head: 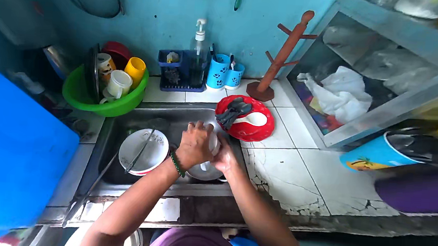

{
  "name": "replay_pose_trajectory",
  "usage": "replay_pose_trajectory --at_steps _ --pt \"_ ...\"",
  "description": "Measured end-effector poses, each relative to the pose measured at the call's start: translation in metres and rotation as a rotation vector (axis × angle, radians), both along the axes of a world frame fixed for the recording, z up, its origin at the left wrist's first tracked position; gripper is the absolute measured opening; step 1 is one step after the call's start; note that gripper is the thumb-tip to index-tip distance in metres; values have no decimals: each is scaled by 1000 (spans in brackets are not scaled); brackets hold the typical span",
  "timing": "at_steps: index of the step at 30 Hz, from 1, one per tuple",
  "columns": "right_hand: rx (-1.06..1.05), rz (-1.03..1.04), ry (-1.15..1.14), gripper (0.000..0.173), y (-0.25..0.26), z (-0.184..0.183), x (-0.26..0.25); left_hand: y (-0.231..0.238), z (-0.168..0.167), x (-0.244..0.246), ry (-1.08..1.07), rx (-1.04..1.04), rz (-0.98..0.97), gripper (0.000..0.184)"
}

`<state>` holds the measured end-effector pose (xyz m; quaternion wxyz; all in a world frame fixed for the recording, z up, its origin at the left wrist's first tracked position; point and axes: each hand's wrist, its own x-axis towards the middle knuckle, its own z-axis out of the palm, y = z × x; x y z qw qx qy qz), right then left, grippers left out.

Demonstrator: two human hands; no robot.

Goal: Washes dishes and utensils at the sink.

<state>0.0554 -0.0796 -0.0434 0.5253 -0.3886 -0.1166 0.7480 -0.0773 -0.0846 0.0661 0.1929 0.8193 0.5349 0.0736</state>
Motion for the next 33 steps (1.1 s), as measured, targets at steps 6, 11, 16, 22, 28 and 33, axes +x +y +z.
replay_pose_trajectory --at_steps 6,11,16,22,28,33 --pt "340 149 -318 20 10 44 4 17 -15 -45 -456 27 147 87" --pt "839 302 -1174 23 79 92 -12 29 -54 -58 -849 126 338 94" --pt "834 461 -1828 31 166 101 -40 1 -55 -64 -721 -57 267 51" --pt "767 601 -1910 31 221 85 -42 -10 -53 -82 -704 -143 256 38" --pt "843 592 -1842 31 222 73 -39 19 -53 -48 -548 -266 90 39" --pt "992 108 -1558 37 170 91 14 60 -49 11 -475 -141 -64 41"
